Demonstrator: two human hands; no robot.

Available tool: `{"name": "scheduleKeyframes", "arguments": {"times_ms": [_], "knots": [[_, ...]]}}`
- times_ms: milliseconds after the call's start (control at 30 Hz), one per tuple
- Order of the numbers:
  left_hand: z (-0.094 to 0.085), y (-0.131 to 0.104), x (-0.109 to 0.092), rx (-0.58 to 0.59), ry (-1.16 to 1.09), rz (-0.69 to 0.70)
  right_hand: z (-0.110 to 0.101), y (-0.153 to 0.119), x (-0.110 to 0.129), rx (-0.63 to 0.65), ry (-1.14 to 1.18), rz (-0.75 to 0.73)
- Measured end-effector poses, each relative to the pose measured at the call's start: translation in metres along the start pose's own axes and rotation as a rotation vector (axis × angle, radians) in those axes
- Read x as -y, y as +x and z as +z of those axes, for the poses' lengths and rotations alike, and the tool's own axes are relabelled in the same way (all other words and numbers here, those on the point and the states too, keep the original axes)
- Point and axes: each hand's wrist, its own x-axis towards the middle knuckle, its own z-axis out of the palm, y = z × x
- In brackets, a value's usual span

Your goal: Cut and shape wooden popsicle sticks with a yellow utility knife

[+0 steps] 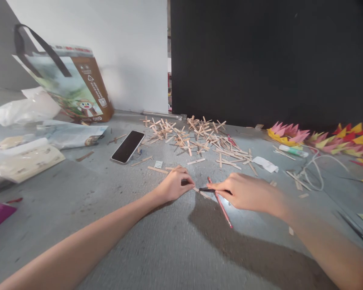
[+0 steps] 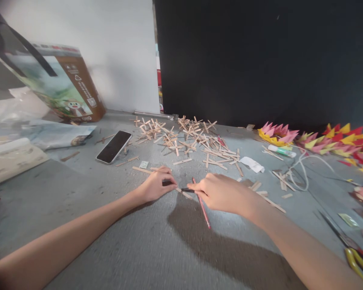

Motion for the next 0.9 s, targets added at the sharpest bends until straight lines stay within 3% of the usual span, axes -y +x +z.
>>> {"name": "scheduleKeyframes", "arguments": {"times_ms": [333,600,900], "knots": [[0.0,0.001,0.002,0.004,-0.008,0.008,-0.003,-0.002,0.007,0.019,0.011,0.052],[0.001,0.001,0.004,-0.001,-0.017,0.046,-0.014,0.005,0.032,0.048,-0.082,0.098],[-0.005,0.004,-0.001,-0.197,-0.207,-0.146,-0.034,0.022,0.046,0.195,-0.148,0.086]]}}
